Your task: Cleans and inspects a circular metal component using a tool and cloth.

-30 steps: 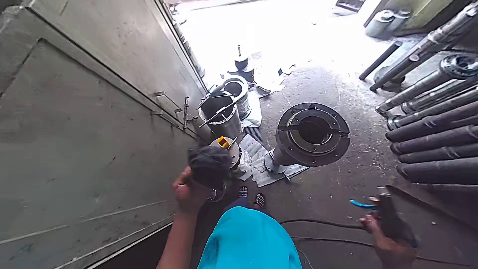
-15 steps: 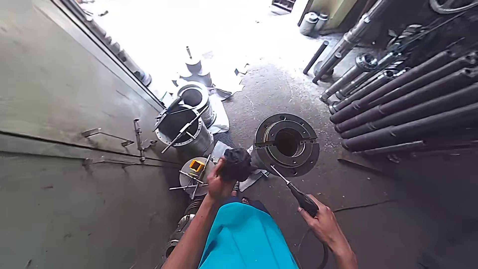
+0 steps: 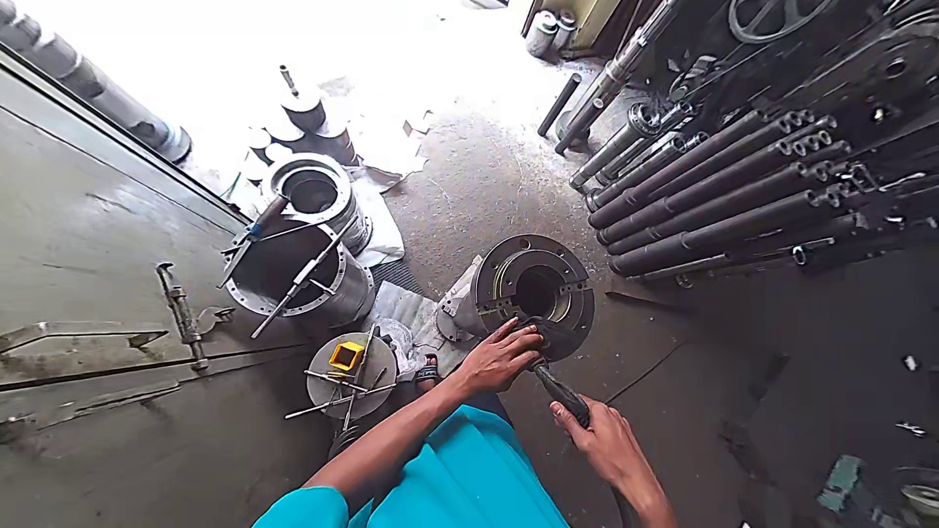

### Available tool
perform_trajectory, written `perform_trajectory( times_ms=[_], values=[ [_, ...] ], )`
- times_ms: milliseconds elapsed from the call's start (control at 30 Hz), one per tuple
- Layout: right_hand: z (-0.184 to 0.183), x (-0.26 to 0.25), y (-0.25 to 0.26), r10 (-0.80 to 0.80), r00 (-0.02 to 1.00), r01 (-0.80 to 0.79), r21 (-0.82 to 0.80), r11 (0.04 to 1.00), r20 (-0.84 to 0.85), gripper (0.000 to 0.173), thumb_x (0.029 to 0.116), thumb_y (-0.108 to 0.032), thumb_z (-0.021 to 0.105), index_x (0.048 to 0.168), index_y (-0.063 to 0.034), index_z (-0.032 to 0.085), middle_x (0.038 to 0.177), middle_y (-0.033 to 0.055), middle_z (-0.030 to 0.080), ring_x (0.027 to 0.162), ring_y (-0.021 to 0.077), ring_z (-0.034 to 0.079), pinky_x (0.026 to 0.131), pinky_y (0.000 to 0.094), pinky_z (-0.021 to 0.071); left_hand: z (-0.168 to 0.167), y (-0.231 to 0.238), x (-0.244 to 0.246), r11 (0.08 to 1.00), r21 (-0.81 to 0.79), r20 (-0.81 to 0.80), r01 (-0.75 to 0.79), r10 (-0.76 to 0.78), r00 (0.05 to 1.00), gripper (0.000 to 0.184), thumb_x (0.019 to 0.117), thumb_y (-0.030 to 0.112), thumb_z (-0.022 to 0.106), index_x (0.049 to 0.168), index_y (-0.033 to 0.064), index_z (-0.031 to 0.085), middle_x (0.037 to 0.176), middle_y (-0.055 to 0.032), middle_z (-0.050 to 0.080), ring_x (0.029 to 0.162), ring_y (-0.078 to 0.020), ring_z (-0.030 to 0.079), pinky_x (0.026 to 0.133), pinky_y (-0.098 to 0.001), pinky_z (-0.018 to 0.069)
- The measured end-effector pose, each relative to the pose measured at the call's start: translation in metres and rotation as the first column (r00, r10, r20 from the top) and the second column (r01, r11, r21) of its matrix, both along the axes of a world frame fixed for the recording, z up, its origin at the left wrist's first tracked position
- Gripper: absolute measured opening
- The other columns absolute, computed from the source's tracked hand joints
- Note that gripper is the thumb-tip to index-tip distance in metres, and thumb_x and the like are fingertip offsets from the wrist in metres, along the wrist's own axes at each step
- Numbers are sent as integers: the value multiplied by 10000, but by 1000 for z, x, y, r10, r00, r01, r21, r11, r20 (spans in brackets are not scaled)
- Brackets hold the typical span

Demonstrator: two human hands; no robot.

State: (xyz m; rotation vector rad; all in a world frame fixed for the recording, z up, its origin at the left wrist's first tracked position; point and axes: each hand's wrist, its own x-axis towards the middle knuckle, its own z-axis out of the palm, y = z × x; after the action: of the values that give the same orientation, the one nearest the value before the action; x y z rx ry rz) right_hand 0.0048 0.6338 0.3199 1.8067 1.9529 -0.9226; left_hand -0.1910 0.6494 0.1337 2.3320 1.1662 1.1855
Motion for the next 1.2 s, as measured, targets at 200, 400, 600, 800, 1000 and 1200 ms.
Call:
perform_trajectory(
  times_ms=[200, 400, 600, 800, 1000, 1200],
  values=[
    [11, -33, -16, 16, 978, -44, 132, 990, 209, 589, 971, -623, 521, 965, -71, 726, 771, 146, 703, 790, 358, 712, 696, 572, 538, -20, -1, 16, 968, 168, 82, -187, 175, 981, 202, 1072, 122, 479, 1144, 120, 667, 1324, -34, 693, 1341, -194, 577, 1217, -456, 326],
    [15, -35, -9, -2, 971, -14, 63, 998, 240, 568, 983, -605, 527, 974, -71, 720, 815, 146, 707, 829, 350, 710, 715, 570, 532, -24, -1, 19, 958, 188, 97, -216, 201, 975, 185, 1056, 124, 497, 1126, 135, 668, 1288, -24, 708, 1320, -189, 589, 1207, -438, 335],
    [22, -30, 3, 6, 976, -3, -13, 1000, 218, 566, 976, -633, 529, 1034, -104, 723, 852, 122, 708, 867, 326, 699, 752, 561, 524, -25, 1, 20, 951, 195, 108, -239, 222, 969, 192, 1041, 128, 499, 1152, 144, 655, 1270, -21, 711, 1308, -182, 592, 1196, -426, 342],
    [18, -36, 3, -14, 970, 7, 29, 1000, 241, 557, 988, -608, 519, 953, -87, 714, 824, 133, 702, 843, 334, 704, 718, 551, 527, -24, 2, 21, 942, 204, 89, -266, 253, 963, 188, 1043, 125, 509, 1152, 154, 659, 1264, -10, 714, 1306, -175, 591, 1191, -409, 347],
    [29, -36, 8, 36, 958, -35, -9, 999, 286, 584, 978, -651, 514, 1014, -102, 711, 853, 137, 705, 865, 340, 701, 723, 553, 520, -23, 3, 22, 943, 191, 132, -274, 252, 959, 202, 1067, 147, 492, 1152, 152, 676, 1230, -19, 728, 1287, -178, 607, 1182, -408, 355],
    [19, -35, 6, -11, 978, 6, 23, 1000, 207, 539, 999, -585, 526, 1065, -90, 729, 896, 149, 725, 906, 348, 710, 775, 572, 530, -24, 2, 22, 944, 193, 95, -269, 255, 962, 220, 1057, 131, 480, 1156, 161, 674, 1249, -14, 721, 1297, -173, 597, 1188, -410, 342]
  ],
)
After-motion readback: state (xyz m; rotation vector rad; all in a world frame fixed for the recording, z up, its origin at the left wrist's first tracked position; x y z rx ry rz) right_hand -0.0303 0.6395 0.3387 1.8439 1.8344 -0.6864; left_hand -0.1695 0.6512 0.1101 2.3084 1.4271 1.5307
